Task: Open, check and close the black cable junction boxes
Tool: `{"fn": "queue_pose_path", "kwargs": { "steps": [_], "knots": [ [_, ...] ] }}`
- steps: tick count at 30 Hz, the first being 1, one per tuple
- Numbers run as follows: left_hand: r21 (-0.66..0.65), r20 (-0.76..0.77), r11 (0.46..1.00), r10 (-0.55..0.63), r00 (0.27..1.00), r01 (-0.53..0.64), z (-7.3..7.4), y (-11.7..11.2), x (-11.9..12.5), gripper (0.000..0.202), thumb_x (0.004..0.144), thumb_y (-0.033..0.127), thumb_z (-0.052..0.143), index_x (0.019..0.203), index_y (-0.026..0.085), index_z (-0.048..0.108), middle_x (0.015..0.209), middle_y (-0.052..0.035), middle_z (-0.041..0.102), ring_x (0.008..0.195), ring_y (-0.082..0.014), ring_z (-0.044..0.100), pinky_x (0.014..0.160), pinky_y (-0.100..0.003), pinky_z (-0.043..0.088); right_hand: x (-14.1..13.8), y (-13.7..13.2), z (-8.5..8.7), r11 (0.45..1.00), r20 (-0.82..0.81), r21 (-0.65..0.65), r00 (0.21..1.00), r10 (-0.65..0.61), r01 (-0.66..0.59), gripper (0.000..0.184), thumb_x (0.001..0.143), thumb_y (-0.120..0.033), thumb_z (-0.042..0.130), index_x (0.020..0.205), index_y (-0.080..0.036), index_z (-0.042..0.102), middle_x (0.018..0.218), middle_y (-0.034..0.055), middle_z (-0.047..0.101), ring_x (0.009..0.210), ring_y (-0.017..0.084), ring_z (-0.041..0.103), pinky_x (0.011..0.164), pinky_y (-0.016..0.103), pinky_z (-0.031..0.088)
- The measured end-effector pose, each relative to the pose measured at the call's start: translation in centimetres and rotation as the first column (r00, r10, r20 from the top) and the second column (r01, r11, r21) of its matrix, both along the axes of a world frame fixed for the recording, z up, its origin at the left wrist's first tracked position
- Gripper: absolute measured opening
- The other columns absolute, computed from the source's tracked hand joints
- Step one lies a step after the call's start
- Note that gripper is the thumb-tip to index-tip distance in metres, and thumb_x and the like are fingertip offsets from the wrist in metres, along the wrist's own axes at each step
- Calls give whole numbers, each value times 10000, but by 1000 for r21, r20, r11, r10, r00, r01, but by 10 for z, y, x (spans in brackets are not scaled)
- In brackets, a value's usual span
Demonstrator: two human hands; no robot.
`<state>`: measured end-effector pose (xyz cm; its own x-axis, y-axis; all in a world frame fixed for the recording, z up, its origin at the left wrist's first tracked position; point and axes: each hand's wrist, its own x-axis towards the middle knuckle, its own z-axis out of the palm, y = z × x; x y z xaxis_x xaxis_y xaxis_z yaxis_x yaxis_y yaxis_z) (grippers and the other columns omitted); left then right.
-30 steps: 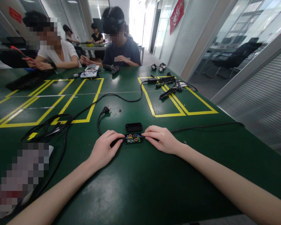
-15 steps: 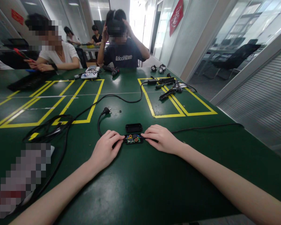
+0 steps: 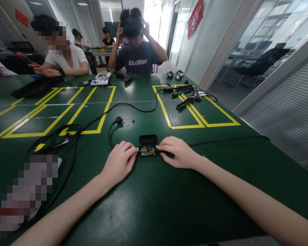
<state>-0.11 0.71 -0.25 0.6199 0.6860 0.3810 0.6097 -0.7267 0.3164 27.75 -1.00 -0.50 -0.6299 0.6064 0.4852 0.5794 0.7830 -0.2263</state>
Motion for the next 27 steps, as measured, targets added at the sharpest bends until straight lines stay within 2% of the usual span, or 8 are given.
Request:
{"fn": "queue_pose_path", "kwargs": {
  "steps": [5, 9, 11, 13, 16, 20, 23, 27],
  "knots": [
    [22, 19, 1000, -6, 1000, 6, 2, -1, 2, 203, 961, 145, 517, 968, 203, 711, 973, -71, 721, 954, -245, 618, 838, -401, 511, -3, 2, -6, 993, -142, -84, 986, -91, 80, 182, 970, -207, 578, 1059, -205, 737, 991, 98, 711, 906, 235, 654, 819, 406, 555],
    [25, 34, 1000, -16, 999, 16, 0, -3, 4, 175, 937, 192, 562, 1045, 190, 698, 1028, -85, 725, 1012, -259, 646, 918, -441, 529, -4, 4, -11, 961, -38, -96, 963, -265, 261, 486, 987, -362, 605, 1450, -213, 593, 1296, 165, 641, 1161, 319, 604, 973, 532, 534],
    [21, 16, 1000, -16, 1000, 16, -3, -3, 4, 232, 925, 221, 598, 1140, 190, 682, 1113, -102, 721, 1082, -277, 647, 974, -467, 524, -4, 5, -14, 952, 34, -104, 958, -286, 288, 527, 992, -408, 613, 1481, -215, 571, 1404, 181, 602, 1265, 352, 551, 1039, 592, 487],
    [13, 2, 1000, -7, 1000, 7, -6, -3, 4, 344, 916, 242, 628, 1257, 203, 649, 1242, -119, 699, 1179, -297, 629, 1036, -493, 506, -4, 5, -16, 954, 58, -116, 960, -273, 278, 426, 1009, -385, 599, 1399, -220, 645, 1444, 173, 603, 1298, 351, 535, 1059, 606, 465],
    [-7, -16, 1000, -5, 1000, 5, -10, -1, 2, 447, 926, 275, 642, 1368, 217, 603, 1399, -139, 644, 1302, -320, 582, 1102, -532, 469, -3, 6, -15, 959, -11, -151, 970, -243, 238, 269, 1030, -298, 562, 1220, -227, 740, 1364, 145, 678, 1224, 309, 604, 1019, 562, 506],
    [-31, -18, 997, -64, 998, 64, -10, 0, 2, 433, 942, 273, 637, 1372, 229, 619, 1415, -130, 659, 1324, -311, 585, 1141, -555, 438, -3, 7, -13, 953, -210, -239, 948, -240, 189, 210, 1011, -246, 573, 1027, -227, 781, 1192, 111, 744, 1090, 260, 689, 959, 468, 574],
    [-29, 17, 995, -93, 995, 94, -8, 0, 3, 412, 936, 257, 647, 1347, 230, 644, 1368, -119, 697, 1276, -299, 629, 1132, -549, 453, -7, 5, -12, 926, -354, -347, 894, -275, 148, 183, 957, -205, 613, 1061, -220, 763, 1200, 101, 733, 983, 223, 716, 852, 385, 622],
    [-18, 61, 994, -106, 992, 108, -7, 0, 2, 395, 917, 239, 671, 1312, 223, 672, 1299, -112, 736, 1212, -287, 673, 1098, -524, 493, -15, 2, -13, 887, -458, -447, 822, -339, 116, 321, 902, -186, 650, 1216, -220, 709, 1194, 92, 733, 906, 191, 714, 773, 335, 648]
  ]
}}
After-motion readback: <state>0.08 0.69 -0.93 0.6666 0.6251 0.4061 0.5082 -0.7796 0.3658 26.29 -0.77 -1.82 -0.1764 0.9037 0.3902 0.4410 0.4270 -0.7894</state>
